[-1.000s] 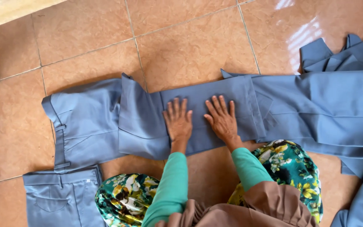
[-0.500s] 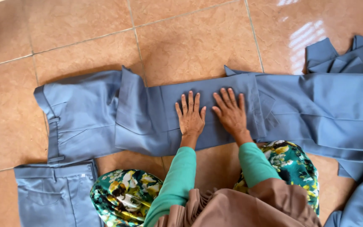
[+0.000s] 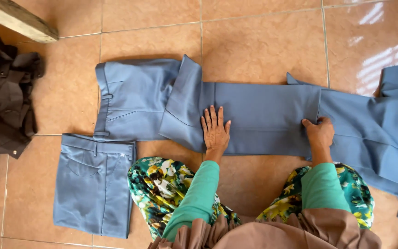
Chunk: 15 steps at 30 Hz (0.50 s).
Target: Folding and smoothing blue trousers on the floor in a sewing factory.
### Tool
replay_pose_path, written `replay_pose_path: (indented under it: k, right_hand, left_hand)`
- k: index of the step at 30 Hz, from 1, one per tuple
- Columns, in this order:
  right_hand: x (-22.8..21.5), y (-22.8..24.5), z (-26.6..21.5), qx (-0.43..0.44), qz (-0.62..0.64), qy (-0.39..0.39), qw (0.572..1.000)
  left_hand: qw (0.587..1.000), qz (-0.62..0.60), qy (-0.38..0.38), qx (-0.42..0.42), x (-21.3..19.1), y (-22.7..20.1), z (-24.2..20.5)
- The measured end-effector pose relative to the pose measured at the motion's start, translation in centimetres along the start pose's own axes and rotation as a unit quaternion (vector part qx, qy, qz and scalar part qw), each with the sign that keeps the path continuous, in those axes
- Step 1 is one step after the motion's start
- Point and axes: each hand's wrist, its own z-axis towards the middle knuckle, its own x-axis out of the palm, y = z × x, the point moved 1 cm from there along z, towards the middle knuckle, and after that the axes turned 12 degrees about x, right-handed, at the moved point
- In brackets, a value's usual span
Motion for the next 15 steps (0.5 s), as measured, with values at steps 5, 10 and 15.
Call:
replay_pose_path:
  k: [5,10,15]
  right_hand:
    - [-10.7,6.6,-10.3,-0.021,0.275,0.23,0.933]
    - [-26.3,8.4,-18.5,-0.052,0.486,0.259,0.833]
    - [-32.1,2.8,-13.4,-0.136,0.594,0.265,0.747]
  left_hand:
    - [1.0,-0.021,-0.011,-0.017,-0.5,-0.4,0.0]
    - [0.991,-0.113,-0.041,-0.057,-1.4,-4.9,0.5]
    - [0.97,-0.243,-0.012,0.016,-5.2,-13.8,0.1]
